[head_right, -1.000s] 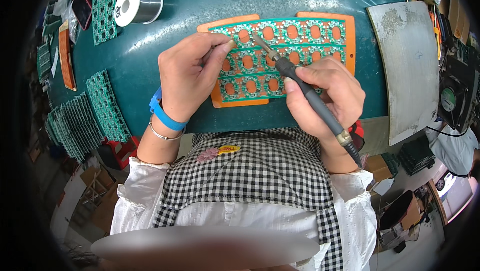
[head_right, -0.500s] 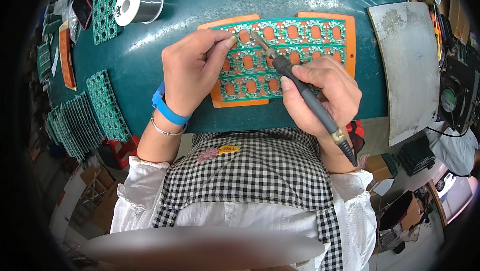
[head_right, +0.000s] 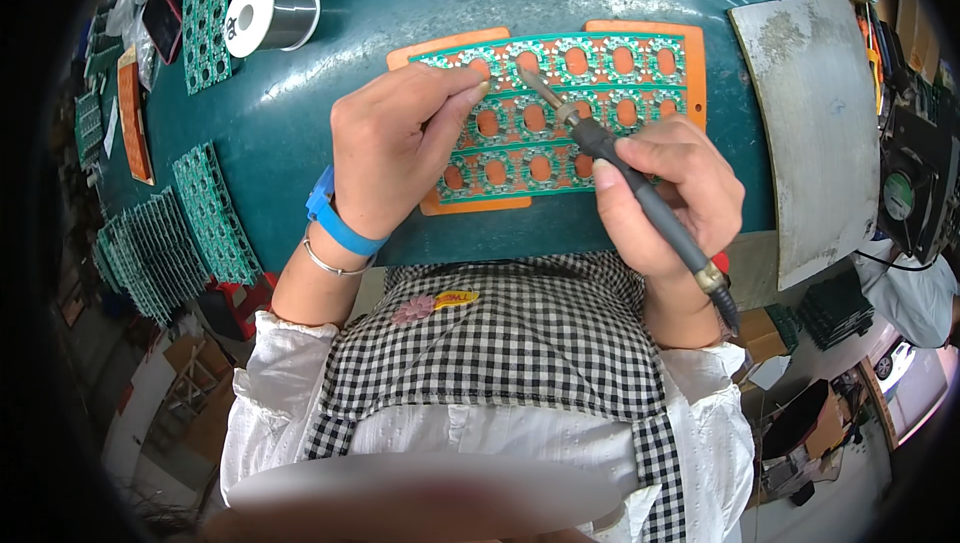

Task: The person solders electronic components onto a printed circuit board with a soldering iron and solder wire, using a jig to hold the board steady.

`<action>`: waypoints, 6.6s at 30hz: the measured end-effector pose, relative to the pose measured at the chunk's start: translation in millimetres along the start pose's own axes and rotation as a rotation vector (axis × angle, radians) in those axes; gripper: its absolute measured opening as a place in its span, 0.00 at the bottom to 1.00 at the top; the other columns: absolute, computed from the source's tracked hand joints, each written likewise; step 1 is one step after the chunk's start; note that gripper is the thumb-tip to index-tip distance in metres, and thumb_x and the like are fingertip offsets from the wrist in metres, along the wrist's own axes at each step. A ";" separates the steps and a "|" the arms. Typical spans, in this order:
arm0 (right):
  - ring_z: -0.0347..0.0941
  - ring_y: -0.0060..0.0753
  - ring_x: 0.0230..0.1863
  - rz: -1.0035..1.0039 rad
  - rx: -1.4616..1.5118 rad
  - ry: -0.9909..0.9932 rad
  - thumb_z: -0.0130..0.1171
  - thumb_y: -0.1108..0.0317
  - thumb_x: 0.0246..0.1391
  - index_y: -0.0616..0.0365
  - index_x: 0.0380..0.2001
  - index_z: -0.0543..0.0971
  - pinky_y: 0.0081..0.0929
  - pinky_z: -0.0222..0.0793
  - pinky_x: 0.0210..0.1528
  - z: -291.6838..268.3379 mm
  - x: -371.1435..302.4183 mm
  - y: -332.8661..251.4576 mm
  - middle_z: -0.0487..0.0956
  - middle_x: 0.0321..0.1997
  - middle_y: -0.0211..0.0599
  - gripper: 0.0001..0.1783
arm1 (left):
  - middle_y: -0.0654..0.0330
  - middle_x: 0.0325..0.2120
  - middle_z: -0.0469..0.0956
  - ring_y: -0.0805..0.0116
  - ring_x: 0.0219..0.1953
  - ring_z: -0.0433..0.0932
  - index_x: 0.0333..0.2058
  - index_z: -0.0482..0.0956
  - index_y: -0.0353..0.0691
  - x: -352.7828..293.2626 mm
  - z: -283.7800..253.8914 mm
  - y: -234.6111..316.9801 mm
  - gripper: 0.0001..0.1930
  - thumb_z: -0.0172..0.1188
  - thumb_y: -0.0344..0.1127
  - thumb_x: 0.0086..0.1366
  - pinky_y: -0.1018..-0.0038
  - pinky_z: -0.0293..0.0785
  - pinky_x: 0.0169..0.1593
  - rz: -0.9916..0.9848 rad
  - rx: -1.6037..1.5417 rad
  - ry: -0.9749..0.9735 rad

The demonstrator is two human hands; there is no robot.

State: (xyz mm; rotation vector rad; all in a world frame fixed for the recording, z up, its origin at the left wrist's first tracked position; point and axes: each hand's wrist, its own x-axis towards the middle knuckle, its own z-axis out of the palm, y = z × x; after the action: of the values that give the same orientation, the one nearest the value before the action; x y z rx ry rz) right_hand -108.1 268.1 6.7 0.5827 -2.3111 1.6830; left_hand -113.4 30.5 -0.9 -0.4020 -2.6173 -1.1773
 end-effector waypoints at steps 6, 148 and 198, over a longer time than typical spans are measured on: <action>0.74 0.32 0.20 -0.048 -0.018 -0.037 0.68 0.82 0.39 0.65 0.28 0.76 0.24 0.66 0.23 6.2 0.7 1.8 0.77 0.21 0.41 0.12 | 0.57 0.24 0.82 0.63 0.24 0.81 0.34 0.85 0.37 -0.6 5.7 -1.6 0.06 0.68 0.25 0.56 0.73 0.77 0.29 0.005 0.042 -0.016; 0.71 0.28 0.26 0.013 0.148 0.127 0.63 0.85 0.41 0.69 0.29 0.77 0.22 0.64 0.28 -49.8 2.8 30.5 0.77 0.25 0.42 0.08 | 0.54 0.24 0.80 0.54 0.25 0.81 0.31 0.81 0.37 39.6 38.4 28.3 0.03 0.64 0.28 0.59 0.63 0.77 0.29 0.015 0.014 -0.141; 0.67 0.28 0.26 -0.038 0.229 0.282 0.59 0.85 0.42 0.69 0.31 0.76 0.23 0.60 0.30 -79.0 -2.6 30.9 0.75 0.25 0.42 0.09 | 0.51 0.31 0.85 0.72 0.30 0.83 0.37 0.83 0.26 92.3 -17.1 58.1 0.10 0.69 0.16 0.56 0.81 0.79 0.37 0.560 0.016 0.284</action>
State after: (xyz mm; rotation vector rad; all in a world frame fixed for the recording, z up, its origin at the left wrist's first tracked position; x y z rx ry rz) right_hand -123.5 351.5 4.3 0.3962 -1.9180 1.8896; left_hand -177.7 68.3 80.6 -0.8290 -2.0719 -0.9374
